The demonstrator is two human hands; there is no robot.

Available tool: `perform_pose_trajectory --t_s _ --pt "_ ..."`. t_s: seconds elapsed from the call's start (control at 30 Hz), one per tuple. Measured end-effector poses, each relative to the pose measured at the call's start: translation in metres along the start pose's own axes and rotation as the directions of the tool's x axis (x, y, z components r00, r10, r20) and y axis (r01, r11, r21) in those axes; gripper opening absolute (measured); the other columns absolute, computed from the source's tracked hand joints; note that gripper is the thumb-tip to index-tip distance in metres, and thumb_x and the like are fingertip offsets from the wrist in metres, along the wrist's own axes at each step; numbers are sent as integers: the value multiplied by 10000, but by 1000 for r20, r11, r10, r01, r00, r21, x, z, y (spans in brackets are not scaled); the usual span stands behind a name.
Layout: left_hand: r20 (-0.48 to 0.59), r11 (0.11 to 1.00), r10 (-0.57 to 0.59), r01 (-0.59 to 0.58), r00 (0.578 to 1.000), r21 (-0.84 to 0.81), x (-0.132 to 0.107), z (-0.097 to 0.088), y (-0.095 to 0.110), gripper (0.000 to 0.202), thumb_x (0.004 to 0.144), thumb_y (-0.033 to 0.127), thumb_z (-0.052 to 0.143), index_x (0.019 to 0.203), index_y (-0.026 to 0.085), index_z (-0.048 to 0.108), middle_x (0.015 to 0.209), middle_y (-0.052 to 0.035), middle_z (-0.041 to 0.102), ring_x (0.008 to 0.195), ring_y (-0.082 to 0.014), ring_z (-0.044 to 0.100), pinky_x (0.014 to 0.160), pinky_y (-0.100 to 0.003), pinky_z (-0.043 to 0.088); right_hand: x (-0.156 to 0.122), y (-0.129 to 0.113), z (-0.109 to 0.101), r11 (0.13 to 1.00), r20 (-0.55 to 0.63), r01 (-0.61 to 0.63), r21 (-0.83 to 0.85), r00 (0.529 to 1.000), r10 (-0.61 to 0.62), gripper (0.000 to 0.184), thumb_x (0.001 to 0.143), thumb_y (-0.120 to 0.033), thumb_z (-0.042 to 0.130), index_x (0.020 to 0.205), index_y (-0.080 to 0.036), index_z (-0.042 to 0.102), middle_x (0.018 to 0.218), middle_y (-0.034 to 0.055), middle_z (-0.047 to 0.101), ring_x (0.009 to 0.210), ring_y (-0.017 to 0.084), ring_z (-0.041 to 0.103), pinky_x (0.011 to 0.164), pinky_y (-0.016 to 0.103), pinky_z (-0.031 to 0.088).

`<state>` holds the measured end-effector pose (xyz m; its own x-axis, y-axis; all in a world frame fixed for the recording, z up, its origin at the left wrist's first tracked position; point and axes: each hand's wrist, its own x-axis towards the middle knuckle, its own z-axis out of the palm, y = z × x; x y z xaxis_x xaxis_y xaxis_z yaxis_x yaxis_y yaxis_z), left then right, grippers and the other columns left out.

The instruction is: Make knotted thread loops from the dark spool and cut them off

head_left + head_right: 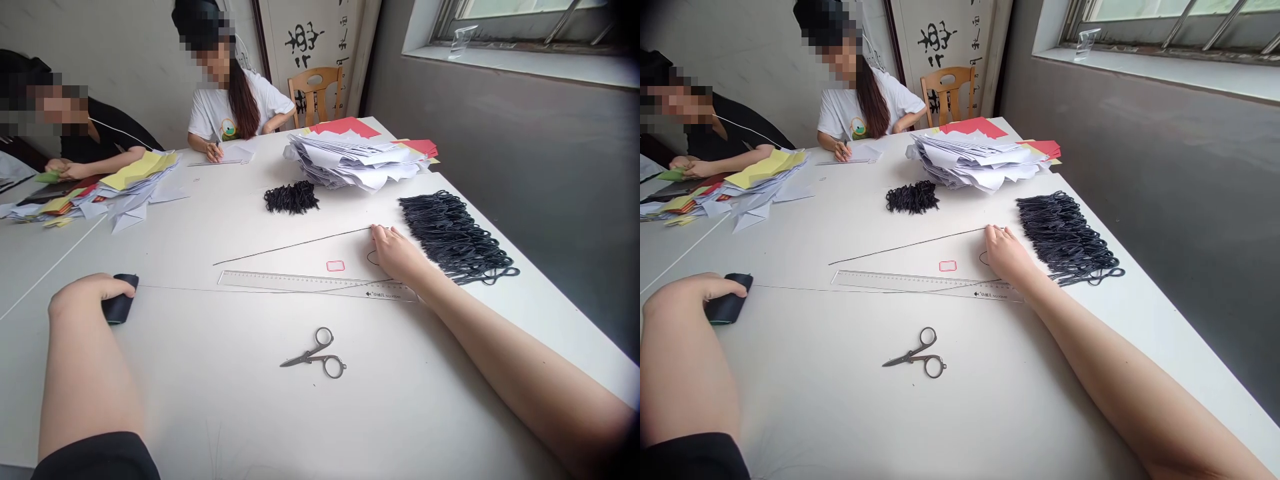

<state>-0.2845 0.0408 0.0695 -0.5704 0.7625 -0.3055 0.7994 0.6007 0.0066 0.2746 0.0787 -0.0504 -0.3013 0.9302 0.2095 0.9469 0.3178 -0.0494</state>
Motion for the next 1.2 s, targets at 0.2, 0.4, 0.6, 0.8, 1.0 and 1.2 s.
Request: perform_pose_trajectory --t_s 0.2,0.4,0.6,0.8,1.0,1.2 --pt "186 978 -198 181 962 104 -18 -7 17 325 574 420 679 634 185 463 631 -69 597 749 -309 607 561 -299 386 1 0 1 997 -8 -50 62 999 50 323 812 -23 298 1053 -83 505 1001 171 631 1005 261 584 1069 535 266" --pt "-296 985 -5 55 955 162 -50 -21 52 535 646 493 640 1008 99 628 999 -176 647 917 -336 582 635 -349 437 -3 -10 -57 957 -137 -13 291 989 55 186 928 -249 384 879 -161 540 1401 140 456 1114 261 554 968 499 431" --pt "-571 509 498 -753 652 -416 -167 -7 140 342 752 400 669 1052 249 734 668 6 626 511 -96 444 502 -228 410 -41 -66 -154 669 -437 389 633 893 -106 92 891 -286 554 827 -232 591 1062 66 576 945 203 572 692 340 515" --pt "57 183 938 -349 341 -919 -242 33 205 365 708 367 770 1035 211 731 774 -38 718 618 -155 674 545 -236 516 -68 -100 -166 758 -517 490 431 822 -238 111 883 -176 556 844 -265 611 1018 64 517 780 160 544 595 320 486" --pt "113 213 920 -237 376 -948 -230 46 210 226 724 380 766 815 174 757 702 -37 731 549 -123 672 468 -177 475 -60 -97 -153 511 -342 376 773 925 -163 118 907 -250 544 807 -217 598 924 72 569 807 163 563 561 280 496" --pt "73 227 908 -340 412 -913 -208 46 206 224 746 389 747 744 164 747 691 -48 743 293 -2 399 309 -168 258 -48 -83 -156 -143 20 -7 990 996 86 143 906 -276 555 789 -199 528 898 13 617 671 89 625 540 226 542"
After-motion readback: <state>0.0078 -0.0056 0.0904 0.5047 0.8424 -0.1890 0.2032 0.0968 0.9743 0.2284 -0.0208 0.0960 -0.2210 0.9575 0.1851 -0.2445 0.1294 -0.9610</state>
